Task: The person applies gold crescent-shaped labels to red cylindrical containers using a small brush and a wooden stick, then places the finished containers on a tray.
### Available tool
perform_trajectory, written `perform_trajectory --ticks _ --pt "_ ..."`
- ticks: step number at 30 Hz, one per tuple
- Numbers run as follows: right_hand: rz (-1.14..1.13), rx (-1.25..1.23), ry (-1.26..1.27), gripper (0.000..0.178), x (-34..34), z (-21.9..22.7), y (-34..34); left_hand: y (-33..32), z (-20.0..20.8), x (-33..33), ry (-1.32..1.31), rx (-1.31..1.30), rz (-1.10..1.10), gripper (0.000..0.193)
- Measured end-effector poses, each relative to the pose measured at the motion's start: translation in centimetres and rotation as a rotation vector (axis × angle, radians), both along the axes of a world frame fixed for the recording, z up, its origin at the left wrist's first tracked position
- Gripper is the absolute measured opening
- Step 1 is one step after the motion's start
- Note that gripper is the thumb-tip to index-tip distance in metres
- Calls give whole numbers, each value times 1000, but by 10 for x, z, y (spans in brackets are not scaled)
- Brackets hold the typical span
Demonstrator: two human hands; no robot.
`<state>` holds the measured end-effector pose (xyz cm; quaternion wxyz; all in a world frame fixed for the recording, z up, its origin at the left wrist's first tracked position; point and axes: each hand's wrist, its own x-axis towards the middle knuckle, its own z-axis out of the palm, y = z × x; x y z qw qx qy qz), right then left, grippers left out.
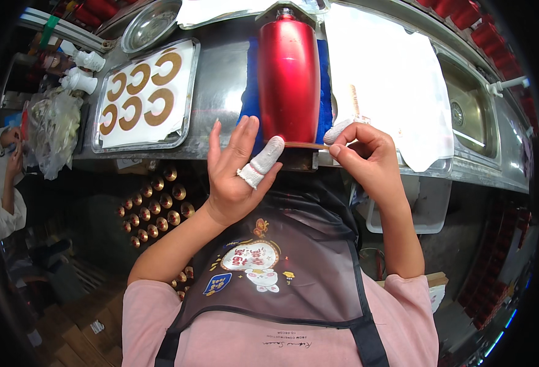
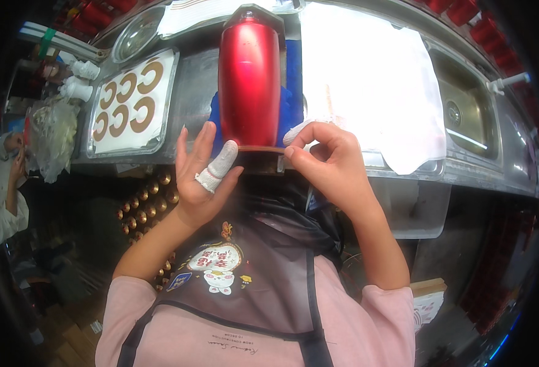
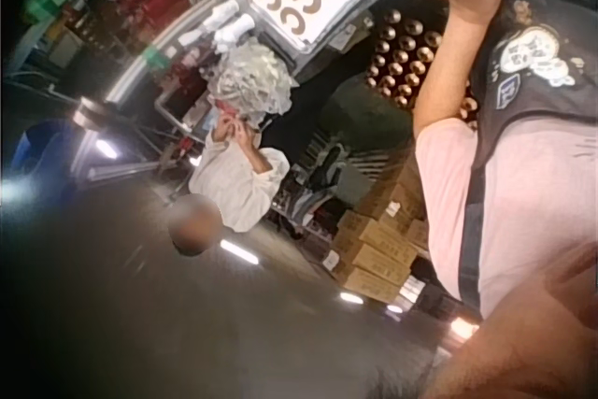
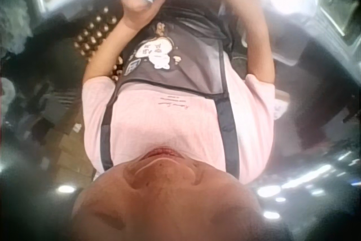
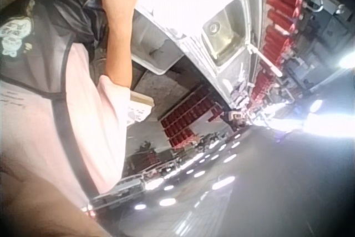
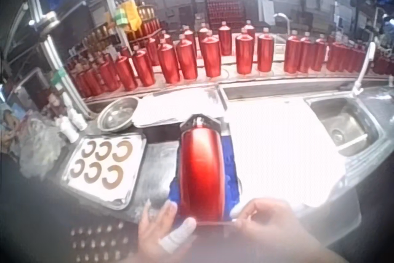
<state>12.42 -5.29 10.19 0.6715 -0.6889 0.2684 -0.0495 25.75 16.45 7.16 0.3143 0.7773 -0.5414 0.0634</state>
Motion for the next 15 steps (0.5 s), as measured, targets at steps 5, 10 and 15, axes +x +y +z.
perform_trajectory --ticks 5,10,15 --pt "-4 5 -18 10 1 -6 1 -7 8 3 -75 1 -25 44" --pt "2 13 2 10 3 -8 0 -18 19 3 -187 6 -30 42" --pt "31 -7 24 10 7 -14 2 -41 25 -7 -276 17 -26 31"
